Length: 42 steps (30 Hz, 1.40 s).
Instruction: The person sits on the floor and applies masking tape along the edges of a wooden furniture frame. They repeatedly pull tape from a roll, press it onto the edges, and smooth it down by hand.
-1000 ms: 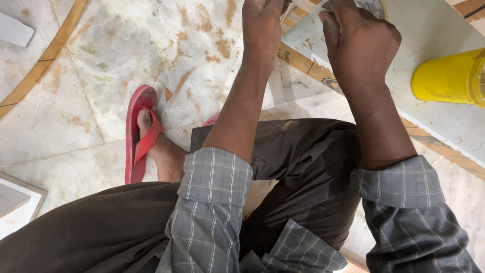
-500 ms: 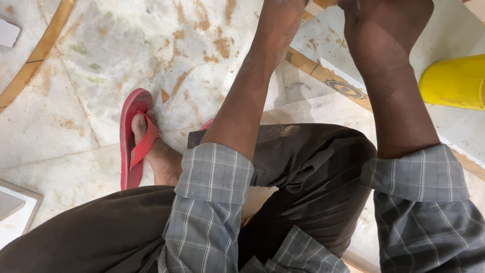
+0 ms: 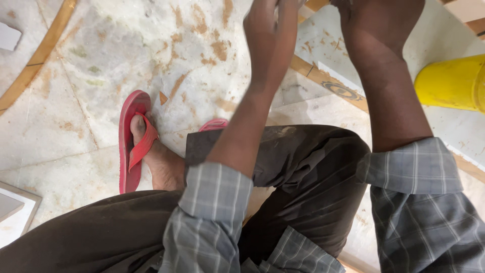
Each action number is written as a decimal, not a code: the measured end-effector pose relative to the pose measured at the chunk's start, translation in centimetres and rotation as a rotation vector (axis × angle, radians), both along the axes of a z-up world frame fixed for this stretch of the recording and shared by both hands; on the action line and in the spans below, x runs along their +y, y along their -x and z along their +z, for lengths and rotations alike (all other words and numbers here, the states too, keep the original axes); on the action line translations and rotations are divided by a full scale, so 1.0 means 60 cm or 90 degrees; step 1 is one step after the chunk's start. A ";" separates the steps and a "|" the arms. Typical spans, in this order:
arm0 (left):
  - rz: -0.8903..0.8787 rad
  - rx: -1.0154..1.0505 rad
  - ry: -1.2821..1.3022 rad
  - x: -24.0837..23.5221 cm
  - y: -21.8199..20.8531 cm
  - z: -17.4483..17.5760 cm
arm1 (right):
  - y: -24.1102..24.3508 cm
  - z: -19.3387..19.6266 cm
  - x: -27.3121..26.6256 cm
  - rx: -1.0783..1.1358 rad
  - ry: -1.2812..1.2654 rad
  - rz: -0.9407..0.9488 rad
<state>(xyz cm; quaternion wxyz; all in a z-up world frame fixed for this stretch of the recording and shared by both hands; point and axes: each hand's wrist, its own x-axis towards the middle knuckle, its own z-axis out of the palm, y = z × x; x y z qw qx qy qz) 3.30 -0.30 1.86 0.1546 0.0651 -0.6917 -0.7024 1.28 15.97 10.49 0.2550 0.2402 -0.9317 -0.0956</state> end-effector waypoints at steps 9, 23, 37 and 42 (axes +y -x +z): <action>0.087 0.083 0.268 0.029 -0.015 0.039 | 0.013 0.005 0.008 -0.077 0.023 -0.023; 0.138 0.078 0.343 0.037 0.021 0.044 | 0.051 0.013 -0.018 -0.587 1.081 -0.290; -0.013 0.113 0.174 -0.030 -0.061 0.044 | -0.068 -0.071 -0.123 -0.400 1.143 0.034; -0.024 0.093 0.092 -0.050 -0.046 0.054 | -0.068 -0.080 -0.128 -0.350 1.088 -0.004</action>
